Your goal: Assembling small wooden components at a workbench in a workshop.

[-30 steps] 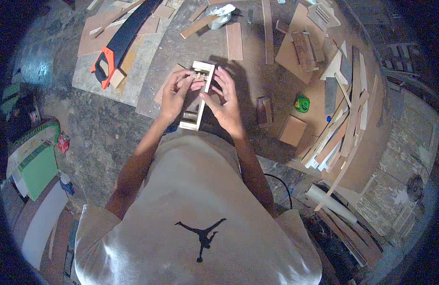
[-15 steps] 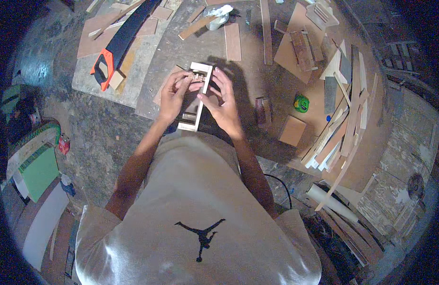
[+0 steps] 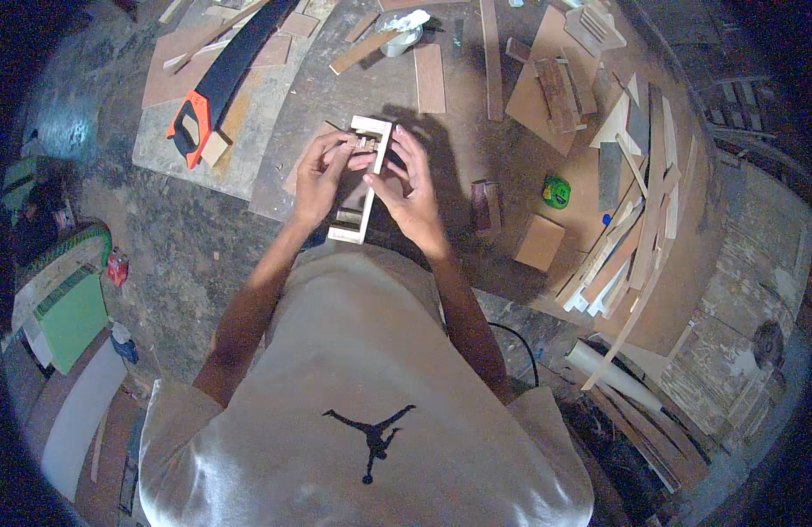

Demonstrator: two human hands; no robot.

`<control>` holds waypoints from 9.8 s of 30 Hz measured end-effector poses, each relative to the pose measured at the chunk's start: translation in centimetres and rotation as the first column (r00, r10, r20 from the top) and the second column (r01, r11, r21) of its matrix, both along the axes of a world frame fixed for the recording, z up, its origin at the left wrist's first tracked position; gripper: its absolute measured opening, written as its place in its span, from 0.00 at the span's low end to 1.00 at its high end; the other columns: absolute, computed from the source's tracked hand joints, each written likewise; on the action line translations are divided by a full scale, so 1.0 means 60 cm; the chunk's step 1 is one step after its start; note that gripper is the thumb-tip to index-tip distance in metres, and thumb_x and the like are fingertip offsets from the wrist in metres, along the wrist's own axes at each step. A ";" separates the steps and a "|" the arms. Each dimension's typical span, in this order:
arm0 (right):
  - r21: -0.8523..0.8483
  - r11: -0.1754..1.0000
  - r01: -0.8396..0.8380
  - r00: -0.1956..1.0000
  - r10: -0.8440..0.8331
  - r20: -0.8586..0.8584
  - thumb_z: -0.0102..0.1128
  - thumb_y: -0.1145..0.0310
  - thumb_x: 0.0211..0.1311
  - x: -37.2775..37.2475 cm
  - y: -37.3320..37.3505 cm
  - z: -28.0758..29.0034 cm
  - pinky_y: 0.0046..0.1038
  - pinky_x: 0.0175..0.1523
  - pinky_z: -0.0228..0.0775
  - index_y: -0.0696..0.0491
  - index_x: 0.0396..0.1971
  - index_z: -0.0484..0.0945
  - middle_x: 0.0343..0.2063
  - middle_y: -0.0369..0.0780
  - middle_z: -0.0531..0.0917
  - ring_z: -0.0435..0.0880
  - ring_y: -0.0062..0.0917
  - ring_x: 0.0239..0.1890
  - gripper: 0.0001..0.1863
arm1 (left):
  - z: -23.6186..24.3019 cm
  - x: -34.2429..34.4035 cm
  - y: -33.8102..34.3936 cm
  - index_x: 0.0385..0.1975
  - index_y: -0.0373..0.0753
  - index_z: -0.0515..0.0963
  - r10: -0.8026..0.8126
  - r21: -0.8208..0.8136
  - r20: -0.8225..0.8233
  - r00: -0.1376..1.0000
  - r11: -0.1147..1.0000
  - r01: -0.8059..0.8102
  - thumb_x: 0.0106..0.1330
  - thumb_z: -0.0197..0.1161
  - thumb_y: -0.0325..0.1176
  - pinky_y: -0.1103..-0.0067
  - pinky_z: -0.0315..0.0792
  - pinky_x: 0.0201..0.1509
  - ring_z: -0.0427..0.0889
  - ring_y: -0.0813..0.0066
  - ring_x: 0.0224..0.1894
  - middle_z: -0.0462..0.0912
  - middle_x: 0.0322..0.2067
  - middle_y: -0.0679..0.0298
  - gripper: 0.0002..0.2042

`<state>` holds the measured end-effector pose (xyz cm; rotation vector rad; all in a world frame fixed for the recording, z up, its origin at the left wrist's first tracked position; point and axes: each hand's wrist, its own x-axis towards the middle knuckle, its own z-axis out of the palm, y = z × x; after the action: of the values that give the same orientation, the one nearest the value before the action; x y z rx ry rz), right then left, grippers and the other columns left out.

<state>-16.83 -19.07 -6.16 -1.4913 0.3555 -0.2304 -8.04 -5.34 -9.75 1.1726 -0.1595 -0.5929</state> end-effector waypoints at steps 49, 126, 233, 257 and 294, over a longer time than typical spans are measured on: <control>-0.178 0.983 -0.049 0.998 0.057 0.038 0.69 0.72 0.59 -0.006 -0.005 0.000 0.38 0.66 0.66 0.56 0.67 0.59 0.65 0.45 0.65 0.68 0.32 0.65 0.38 | 0.015 0.002 0.006 0.58 0.32 0.69 -0.037 -0.008 -0.008 0.999 0.999 0.037 0.75 0.50 0.27 0.76 0.78 0.52 0.85 0.63 0.47 0.82 0.47 0.52 0.14; -0.263 0.964 -0.045 0.996 0.065 0.066 0.69 0.74 0.58 -0.009 -0.008 -0.006 0.37 0.64 0.70 0.58 0.64 0.63 0.64 0.45 0.68 0.71 0.32 0.63 0.35 | 0.000 0.001 -0.004 0.52 0.32 0.69 -0.003 -0.120 -0.184 0.983 0.993 -0.019 0.74 0.52 0.28 0.71 0.82 0.50 0.84 0.60 0.48 0.81 0.46 0.47 0.11; -0.700 0.712 -0.060 0.995 0.101 0.018 0.69 0.65 0.58 -0.015 -0.015 0.014 0.37 0.64 0.67 0.52 0.59 0.73 0.60 0.47 0.73 0.72 0.42 0.63 0.28 | -0.002 0.006 0.001 0.52 0.35 0.71 -0.056 -0.103 -0.140 0.988 0.994 0.042 0.75 0.53 0.30 0.75 0.80 0.50 0.84 0.60 0.49 0.79 0.51 0.54 0.11; -0.585 0.811 0.010 0.997 0.039 0.070 0.71 0.64 0.58 -0.018 -0.009 0.009 0.38 0.65 0.64 0.58 0.62 0.65 0.59 0.52 0.72 0.70 0.44 0.64 0.35 | 0.001 0.013 0.003 0.50 0.31 0.69 -0.062 -0.081 -0.114 0.992 0.995 0.053 0.75 0.51 0.26 0.70 0.82 0.51 0.84 0.56 0.48 0.78 0.49 0.50 0.09; -0.685 0.727 -0.044 0.995 0.094 0.036 0.70 0.65 0.57 -0.010 -0.014 0.025 0.37 0.63 0.68 0.52 0.59 0.74 0.58 0.47 0.74 0.73 0.41 0.61 0.29 | 0.003 0.012 0.003 0.49 0.31 0.70 -0.060 -0.109 -0.130 0.990 0.993 0.046 0.74 0.52 0.27 0.68 0.83 0.51 0.84 0.54 0.49 0.77 0.49 0.49 0.09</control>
<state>-17.43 -19.90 -4.69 -2.2256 0.1543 -0.3803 -7.33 -5.17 -9.59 1.0254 -0.1072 -0.6995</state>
